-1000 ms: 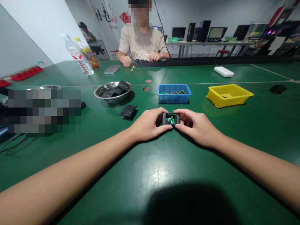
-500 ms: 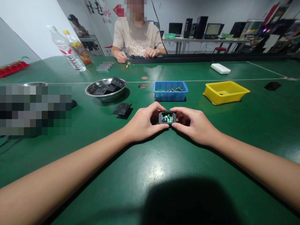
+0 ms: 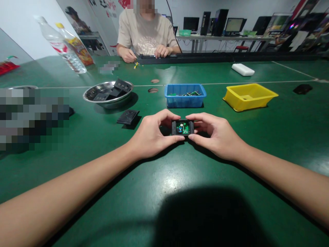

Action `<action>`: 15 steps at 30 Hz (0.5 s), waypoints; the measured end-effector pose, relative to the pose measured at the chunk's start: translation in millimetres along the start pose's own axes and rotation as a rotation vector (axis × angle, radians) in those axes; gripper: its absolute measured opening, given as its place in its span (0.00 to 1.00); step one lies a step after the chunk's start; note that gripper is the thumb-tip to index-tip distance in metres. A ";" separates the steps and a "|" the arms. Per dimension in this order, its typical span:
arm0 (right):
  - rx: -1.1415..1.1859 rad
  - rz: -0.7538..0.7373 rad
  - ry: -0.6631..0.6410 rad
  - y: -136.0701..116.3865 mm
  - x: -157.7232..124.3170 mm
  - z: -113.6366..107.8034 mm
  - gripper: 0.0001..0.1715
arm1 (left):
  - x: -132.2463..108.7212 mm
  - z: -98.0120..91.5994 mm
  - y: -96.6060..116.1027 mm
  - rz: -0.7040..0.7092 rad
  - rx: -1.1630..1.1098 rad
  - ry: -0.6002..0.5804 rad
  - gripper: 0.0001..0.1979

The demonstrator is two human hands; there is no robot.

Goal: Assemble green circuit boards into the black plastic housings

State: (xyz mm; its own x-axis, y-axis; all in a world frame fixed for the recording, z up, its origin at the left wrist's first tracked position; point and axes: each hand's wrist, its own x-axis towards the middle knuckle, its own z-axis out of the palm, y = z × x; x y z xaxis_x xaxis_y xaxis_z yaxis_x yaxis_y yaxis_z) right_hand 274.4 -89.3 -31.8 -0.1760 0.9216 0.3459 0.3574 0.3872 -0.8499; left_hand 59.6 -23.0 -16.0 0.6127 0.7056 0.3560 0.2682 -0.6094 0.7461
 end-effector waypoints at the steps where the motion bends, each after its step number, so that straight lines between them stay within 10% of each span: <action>1: 0.027 0.019 -0.010 -0.6 -0.1 0.2 0.26 | -0.2 0.2 0.1 0.004 0.004 0.007 0.25; 15: 0.148 0.081 0.004 -4.7 3.7 -3.6 0.16 | -2.2 2.6 6.0 0.028 -0.015 -0.019 0.25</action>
State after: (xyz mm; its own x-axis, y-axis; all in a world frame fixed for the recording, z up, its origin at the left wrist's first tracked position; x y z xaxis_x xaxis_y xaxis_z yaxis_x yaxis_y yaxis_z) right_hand 275.3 -87.7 -25.2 -0.1483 0.9499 0.2751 0.2312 0.3038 -0.9242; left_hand 61.8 -29.1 -13.7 0.6338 0.6814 0.3662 0.2399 -0.6232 0.7444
